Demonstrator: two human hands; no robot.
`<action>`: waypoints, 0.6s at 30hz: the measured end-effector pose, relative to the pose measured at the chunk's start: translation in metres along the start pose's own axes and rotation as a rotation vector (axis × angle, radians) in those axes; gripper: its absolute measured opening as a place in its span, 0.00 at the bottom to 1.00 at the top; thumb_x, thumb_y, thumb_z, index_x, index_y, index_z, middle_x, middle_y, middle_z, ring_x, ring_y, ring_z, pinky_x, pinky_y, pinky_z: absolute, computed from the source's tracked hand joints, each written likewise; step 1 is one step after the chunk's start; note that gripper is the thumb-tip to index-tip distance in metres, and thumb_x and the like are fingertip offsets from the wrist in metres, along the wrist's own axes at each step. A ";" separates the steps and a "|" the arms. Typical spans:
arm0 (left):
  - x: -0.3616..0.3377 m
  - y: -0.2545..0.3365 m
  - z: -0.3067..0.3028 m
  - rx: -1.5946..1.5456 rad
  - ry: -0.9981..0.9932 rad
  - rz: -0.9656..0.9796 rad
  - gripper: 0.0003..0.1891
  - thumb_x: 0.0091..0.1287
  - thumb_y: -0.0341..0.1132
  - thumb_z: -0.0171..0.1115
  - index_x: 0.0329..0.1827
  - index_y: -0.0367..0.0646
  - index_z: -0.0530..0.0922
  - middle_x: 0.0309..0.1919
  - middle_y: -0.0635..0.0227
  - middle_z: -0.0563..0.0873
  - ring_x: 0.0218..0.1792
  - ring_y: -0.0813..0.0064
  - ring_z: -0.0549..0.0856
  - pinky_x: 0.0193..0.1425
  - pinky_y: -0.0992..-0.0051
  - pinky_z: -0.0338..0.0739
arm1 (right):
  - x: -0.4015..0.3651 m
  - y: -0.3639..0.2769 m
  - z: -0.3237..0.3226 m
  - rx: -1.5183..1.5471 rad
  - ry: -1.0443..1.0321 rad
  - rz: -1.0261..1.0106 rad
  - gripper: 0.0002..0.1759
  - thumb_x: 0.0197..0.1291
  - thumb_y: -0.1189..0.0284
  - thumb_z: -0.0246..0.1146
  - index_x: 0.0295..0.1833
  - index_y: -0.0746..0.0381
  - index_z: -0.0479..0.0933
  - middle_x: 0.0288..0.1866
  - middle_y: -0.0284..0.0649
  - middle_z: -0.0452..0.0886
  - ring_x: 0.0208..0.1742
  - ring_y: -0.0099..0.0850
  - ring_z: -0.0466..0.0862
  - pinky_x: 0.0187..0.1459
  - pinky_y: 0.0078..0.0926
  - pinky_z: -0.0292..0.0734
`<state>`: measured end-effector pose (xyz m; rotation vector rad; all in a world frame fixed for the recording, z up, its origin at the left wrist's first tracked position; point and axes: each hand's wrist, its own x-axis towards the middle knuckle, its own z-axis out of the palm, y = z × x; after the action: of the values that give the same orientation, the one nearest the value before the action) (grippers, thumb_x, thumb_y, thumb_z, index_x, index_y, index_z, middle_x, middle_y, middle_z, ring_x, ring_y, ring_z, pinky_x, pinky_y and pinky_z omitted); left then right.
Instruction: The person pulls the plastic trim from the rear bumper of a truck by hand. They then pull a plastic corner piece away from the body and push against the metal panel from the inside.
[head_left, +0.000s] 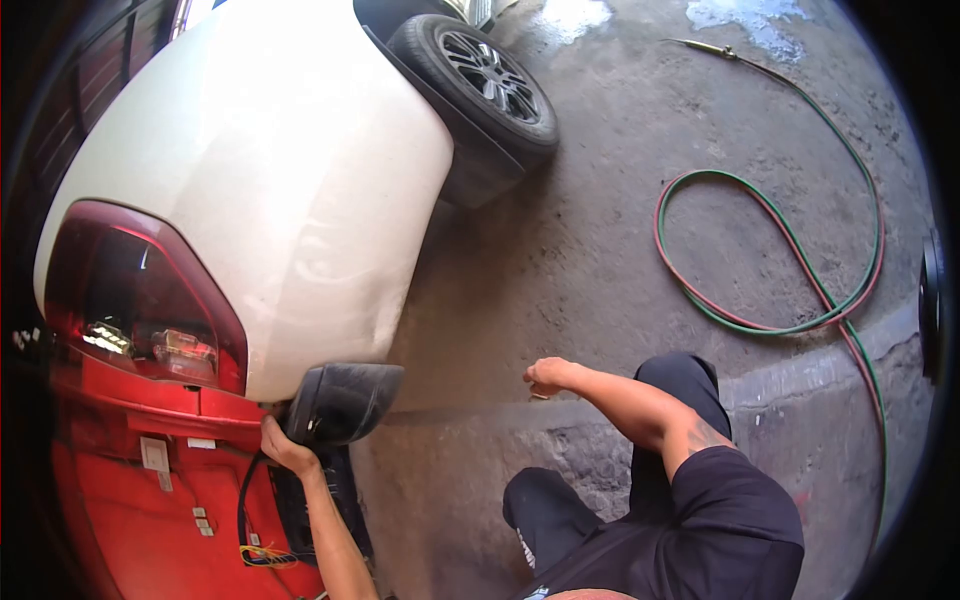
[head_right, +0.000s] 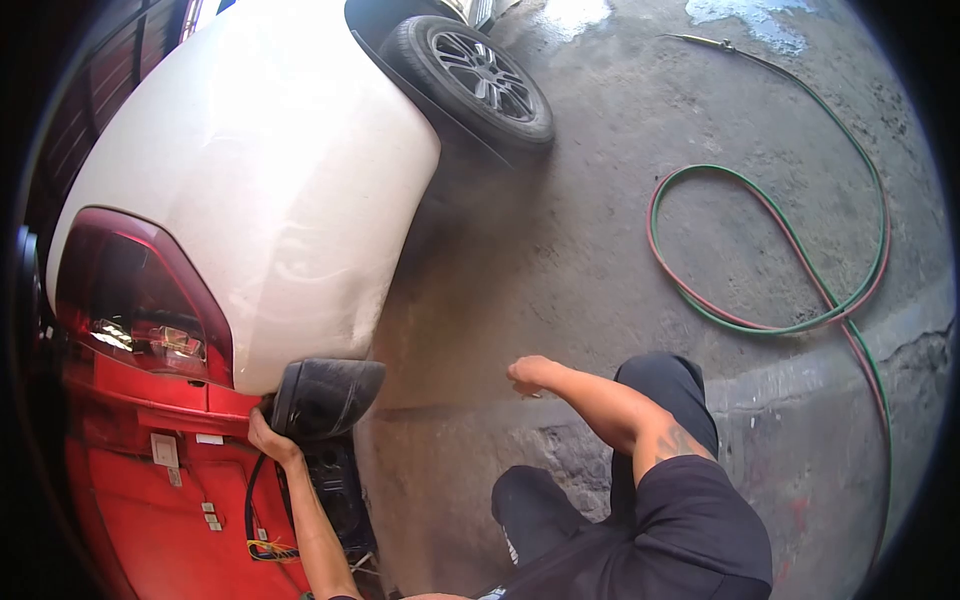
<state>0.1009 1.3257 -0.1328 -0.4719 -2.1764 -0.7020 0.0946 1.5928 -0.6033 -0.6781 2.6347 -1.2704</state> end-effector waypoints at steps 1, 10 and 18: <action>0.000 0.000 -0.001 0.000 0.004 -0.001 0.23 0.81 0.40 0.47 0.44 0.26 0.84 0.40 0.53 0.90 0.42 0.60 0.86 0.55 0.63 0.78 | -0.001 -0.001 -0.002 0.003 -0.003 0.007 0.14 0.55 0.67 0.63 0.43 0.63 0.86 0.41 0.55 0.89 0.47 0.55 0.90 0.47 0.53 0.85; -0.001 0.006 0.000 0.079 0.008 -0.003 0.25 0.81 0.40 0.45 0.46 0.25 0.86 0.43 0.51 0.91 0.46 0.58 0.88 0.58 0.62 0.78 | 0.001 0.009 0.009 0.022 0.018 -0.026 0.14 0.56 0.69 0.62 0.44 0.63 0.85 0.41 0.55 0.89 0.48 0.55 0.89 0.48 0.54 0.84; -0.001 0.004 0.002 -0.010 0.053 0.010 0.21 0.82 0.39 0.50 0.43 0.25 0.81 0.36 0.55 0.87 0.38 0.63 0.82 0.50 0.64 0.77 | -0.001 0.008 0.006 0.041 -0.020 0.005 0.16 0.57 0.70 0.60 0.48 0.62 0.85 0.43 0.56 0.89 0.50 0.55 0.89 0.51 0.54 0.84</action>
<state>0.1021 1.3297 -0.1335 -0.4643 -2.1200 -0.7127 0.0948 1.5934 -0.6139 -0.6739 2.5850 -1.3057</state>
